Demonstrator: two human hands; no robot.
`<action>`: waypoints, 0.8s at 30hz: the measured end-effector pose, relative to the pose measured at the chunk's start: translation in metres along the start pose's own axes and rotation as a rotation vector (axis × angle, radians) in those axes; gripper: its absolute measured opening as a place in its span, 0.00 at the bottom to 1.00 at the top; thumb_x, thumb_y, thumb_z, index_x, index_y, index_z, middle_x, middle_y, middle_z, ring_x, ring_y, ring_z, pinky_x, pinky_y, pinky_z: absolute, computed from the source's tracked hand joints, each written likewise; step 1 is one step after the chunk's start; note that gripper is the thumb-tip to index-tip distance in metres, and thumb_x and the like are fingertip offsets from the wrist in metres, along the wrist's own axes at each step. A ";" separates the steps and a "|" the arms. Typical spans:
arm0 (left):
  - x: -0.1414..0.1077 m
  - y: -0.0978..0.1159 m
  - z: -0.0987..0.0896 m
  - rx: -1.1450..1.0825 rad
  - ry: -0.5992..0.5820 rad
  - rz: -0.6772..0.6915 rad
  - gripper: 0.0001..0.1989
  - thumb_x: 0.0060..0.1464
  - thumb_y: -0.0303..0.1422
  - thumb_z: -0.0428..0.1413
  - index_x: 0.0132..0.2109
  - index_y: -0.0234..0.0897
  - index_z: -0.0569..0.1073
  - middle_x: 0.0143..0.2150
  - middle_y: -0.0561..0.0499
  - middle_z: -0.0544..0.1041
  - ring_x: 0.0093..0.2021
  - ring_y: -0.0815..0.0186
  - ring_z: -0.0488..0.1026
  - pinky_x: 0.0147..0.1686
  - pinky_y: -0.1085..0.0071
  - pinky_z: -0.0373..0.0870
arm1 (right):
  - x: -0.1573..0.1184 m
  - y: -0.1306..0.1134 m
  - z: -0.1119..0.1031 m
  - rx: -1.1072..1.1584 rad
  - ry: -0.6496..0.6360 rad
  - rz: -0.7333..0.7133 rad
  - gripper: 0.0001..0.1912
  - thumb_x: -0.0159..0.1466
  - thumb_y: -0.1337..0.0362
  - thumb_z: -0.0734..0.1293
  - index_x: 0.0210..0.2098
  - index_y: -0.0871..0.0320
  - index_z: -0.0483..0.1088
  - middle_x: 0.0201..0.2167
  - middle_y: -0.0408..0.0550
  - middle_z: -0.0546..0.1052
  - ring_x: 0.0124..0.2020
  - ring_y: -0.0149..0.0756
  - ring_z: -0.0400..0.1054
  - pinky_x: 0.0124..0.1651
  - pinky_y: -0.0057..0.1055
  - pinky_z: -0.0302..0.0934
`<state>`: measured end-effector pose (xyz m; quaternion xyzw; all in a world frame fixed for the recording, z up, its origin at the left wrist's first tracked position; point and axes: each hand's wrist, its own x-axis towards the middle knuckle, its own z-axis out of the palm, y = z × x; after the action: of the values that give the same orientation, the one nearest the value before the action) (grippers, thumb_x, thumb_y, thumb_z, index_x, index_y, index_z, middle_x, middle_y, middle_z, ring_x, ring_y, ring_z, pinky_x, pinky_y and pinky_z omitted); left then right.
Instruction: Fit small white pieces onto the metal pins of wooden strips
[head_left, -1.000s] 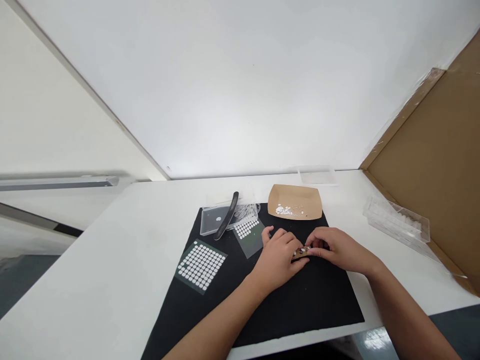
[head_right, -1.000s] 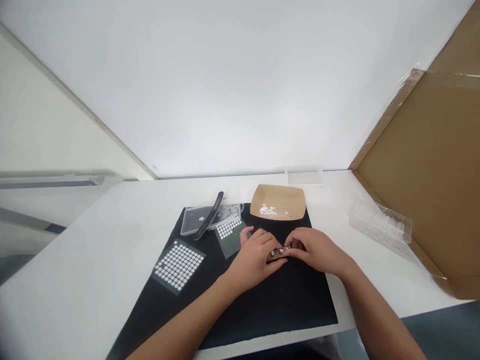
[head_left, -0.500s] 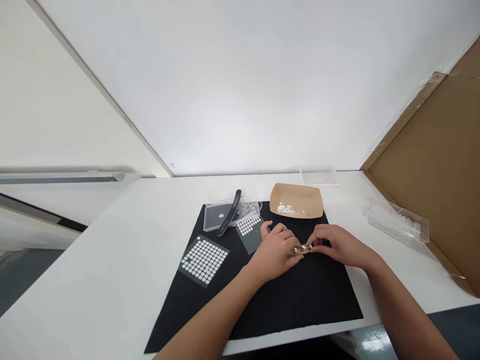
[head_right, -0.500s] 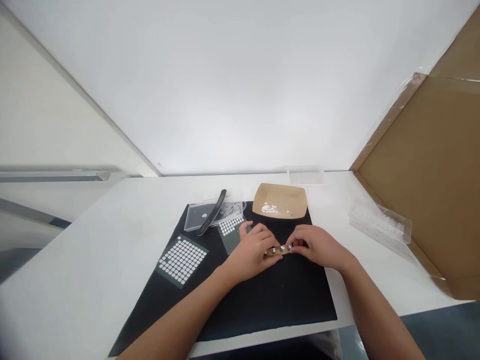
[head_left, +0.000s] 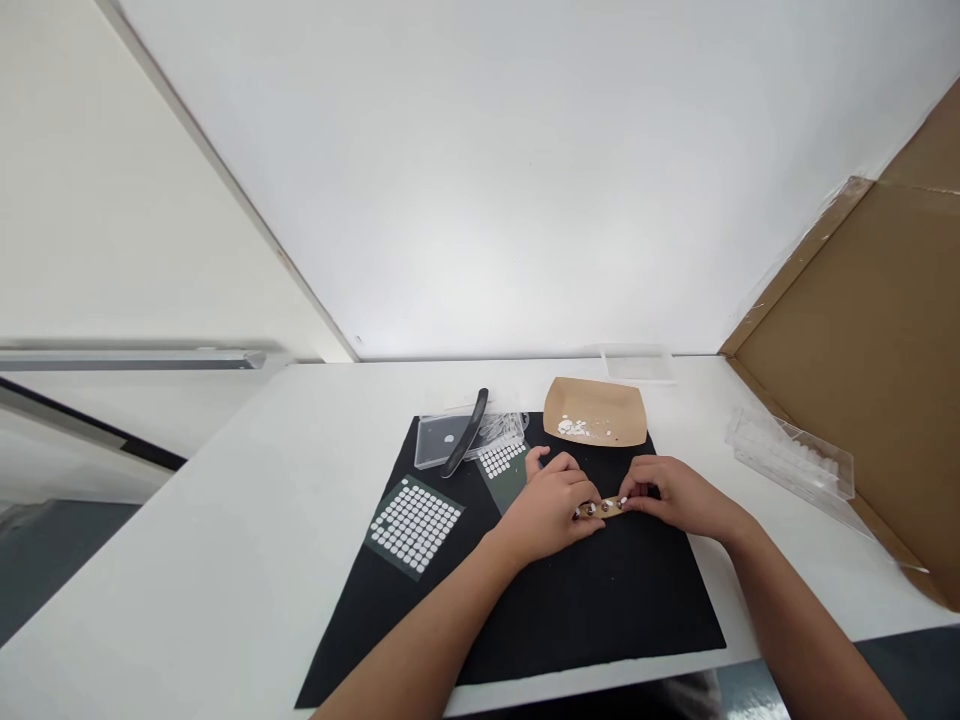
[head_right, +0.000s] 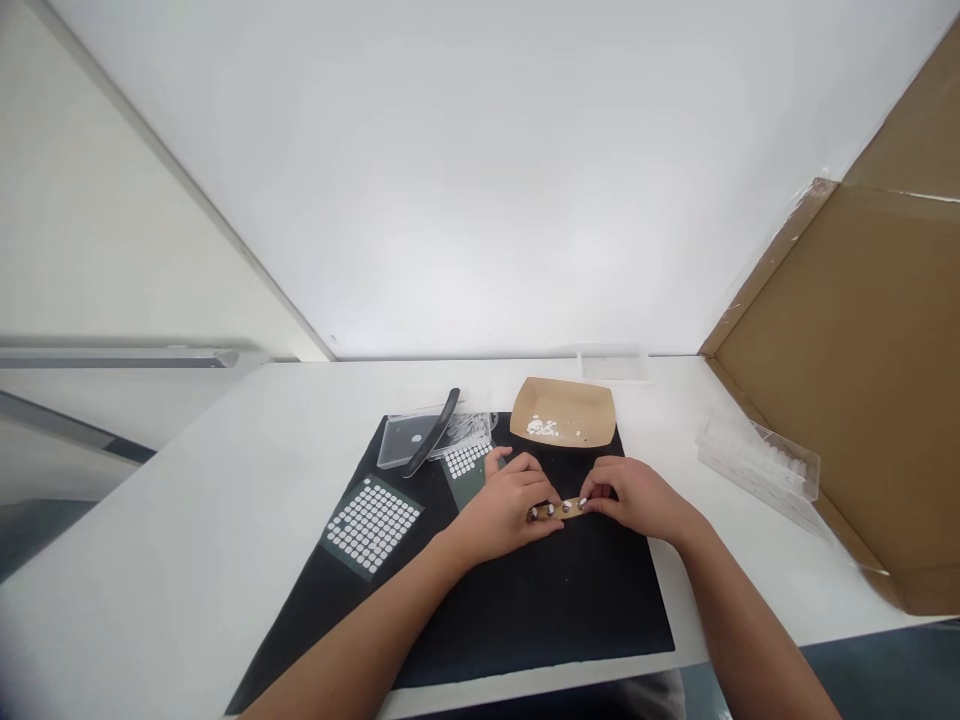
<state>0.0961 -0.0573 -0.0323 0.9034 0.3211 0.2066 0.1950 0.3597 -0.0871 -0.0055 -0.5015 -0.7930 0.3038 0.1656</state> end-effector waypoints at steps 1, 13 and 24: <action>0.000 0.000 0.000 -0.004 0.002 0.001 0.09 0.58 0.39 0.71 0.41 0.44 0.82 0.40 0.55 0.84 0.51 0.58 0.74 0.68 0.44 0.40 | 0.000 0.000 0.001 0.005 -0.004 0.001 0.05 0.70 0.61 0.72 0.41 0.51 0.82 0.37 0.43 0.78 0.37 0.36 0.74 0.41 0.32 0.67; -0.003 -0.005 0.002 -0.058 0.007 0.014 0.10 0.57 0.39 0.72 0.40 0.42 0.81 0.40 0.53 0.84 0.50 0.58 0.73 0.67 0.44 0.41 | 0.001 -0.006 0.005 0.029 -0.051 0.025 0.05 0.71 0.61 0.70 0.43 0.52 0.79 0.39 0.44 0.78 0.37 0.35 0.73 0.41 0.32 0.67; -0.008 -0.015 -0.016 0.145 -0.033 0.164 0.19 0.57 0.45 0.71 0.48 0.39 0.78 0.45 0.49 0.82 0.51 0.53 0.72 0.63 0.44 0.49 | -0.001 -0.009 0.005 -0.081 -0.068 0.052 0.04 0.73 0.63 0.67 0.44 0.50 0.75 0.40 0.43 0.78 0.39 0.38 0.72 0.42 0.34 0.66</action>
<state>0.0746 -0.0480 -0.0281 0.9416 0.2572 0.1832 0.1168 0.3508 -0.0919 -0.0034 -0.5175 -0.7966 0.2924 0.1103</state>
